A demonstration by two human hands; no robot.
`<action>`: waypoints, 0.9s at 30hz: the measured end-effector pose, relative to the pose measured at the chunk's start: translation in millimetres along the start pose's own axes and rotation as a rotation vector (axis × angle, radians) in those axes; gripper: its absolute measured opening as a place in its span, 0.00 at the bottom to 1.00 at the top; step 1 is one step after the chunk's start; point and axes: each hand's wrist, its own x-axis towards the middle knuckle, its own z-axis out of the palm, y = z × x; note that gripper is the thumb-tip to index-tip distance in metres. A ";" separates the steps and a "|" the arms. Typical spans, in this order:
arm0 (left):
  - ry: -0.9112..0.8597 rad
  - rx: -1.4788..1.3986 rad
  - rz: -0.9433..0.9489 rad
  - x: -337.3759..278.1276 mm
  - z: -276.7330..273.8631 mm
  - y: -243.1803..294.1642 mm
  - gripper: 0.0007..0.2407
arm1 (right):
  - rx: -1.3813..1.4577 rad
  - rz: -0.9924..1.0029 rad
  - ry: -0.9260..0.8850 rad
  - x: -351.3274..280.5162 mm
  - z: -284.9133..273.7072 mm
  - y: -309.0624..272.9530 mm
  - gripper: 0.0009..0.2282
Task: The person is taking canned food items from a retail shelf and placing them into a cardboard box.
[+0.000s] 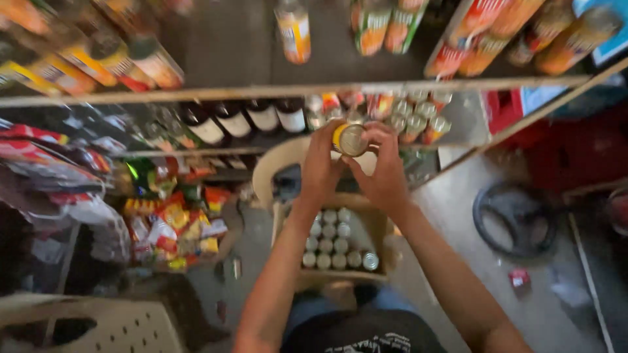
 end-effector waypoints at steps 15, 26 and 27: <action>-0.487 0.027 -0.445 -337.3 182.8 -190.4 0.30 | -0.560 0.640 -0.695 -251.6 -5.5 199.7 0.35; -0.951 0.287 -0.740 -390.7 198.0 -184.8 0.23 | -0.585 0.890 -0.919 -324.3 38.6 277.4 0.20; -0.942 0.295 -0.752 -383.7 194.5 -180.6 0.25 | -0.534 0.981 -0.932 -314.3 45.0 272.1 0.21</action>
